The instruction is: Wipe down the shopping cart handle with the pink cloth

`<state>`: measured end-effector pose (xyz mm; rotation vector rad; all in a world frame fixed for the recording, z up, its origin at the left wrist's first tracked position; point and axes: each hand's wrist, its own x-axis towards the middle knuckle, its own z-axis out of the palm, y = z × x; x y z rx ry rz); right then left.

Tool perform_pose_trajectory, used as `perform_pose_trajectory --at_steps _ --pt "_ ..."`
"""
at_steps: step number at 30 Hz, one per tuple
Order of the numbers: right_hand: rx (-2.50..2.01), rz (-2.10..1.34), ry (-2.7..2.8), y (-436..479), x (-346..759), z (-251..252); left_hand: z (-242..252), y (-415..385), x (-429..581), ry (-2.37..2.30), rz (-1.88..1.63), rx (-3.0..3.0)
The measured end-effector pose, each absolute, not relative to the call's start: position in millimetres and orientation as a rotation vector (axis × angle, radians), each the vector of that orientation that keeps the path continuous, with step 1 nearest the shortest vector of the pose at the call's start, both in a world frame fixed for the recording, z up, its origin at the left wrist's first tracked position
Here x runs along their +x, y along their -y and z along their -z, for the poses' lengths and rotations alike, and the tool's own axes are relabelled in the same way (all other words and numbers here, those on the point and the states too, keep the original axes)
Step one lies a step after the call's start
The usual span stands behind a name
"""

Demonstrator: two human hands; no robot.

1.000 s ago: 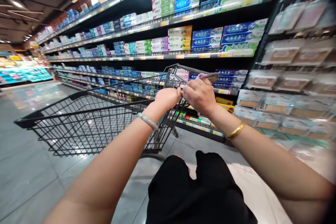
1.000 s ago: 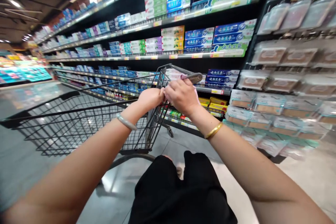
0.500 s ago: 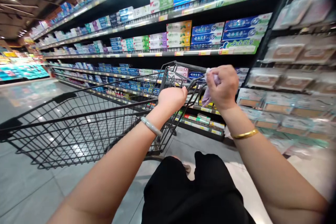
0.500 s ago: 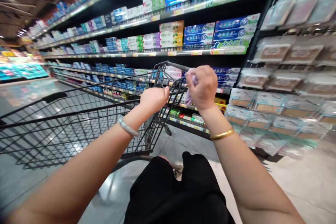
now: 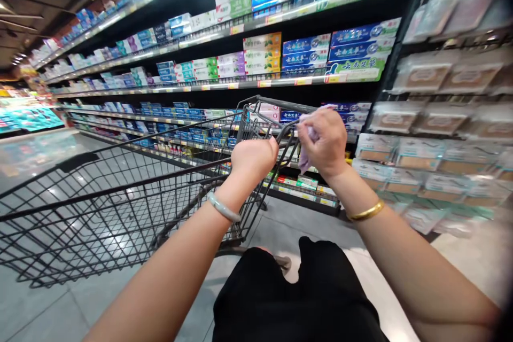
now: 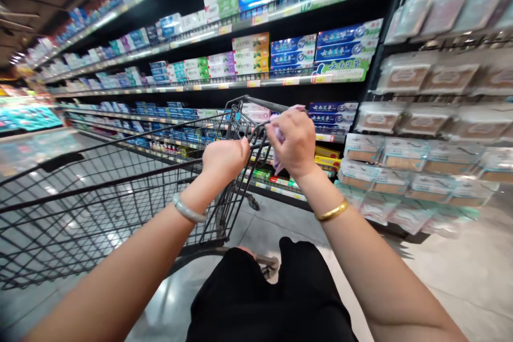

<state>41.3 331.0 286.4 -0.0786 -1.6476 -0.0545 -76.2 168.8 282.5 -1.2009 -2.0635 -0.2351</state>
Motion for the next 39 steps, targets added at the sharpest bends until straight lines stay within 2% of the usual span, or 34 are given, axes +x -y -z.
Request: perform_pose_trajectory --at_steps 7,11,18,22,26,32,36,39 --pt "-0.191 -0.086 1.37 -311 24 -276 -280 -170 -77 2.099 0.253 -1.151" --pt "0.016 -0.104 1.585 -282 10 -256 -279 -169 -79 2.074 0.218 -1.196" --pt "-0.106 -0.438 1.382 -266 13 -235 -276 -169 -81 2.036 0.23 -1.111" --pt "0.007 -0.406 1.56 -266 12 -223 -275 -170 -82 2.027 0.19 -1.061" --pt "-0.182 -0.328 1.377 -272 8 -218 -275 -174 -79 2.041 0.213 -1.015" --pt "-0.216 -0.353 1.565 -266 5 -211 -276 -177 -74 2.089 0.236 -0.993" --pt "-0.337 -0.556 1.36 -285 -1 -200 -274 -179 -73 2.066 0.289 -0.976" --pt "-0.413 -0.919 1.234 -293 -18 -181 -273 -180 -71 2.069 0.307 -0.976"
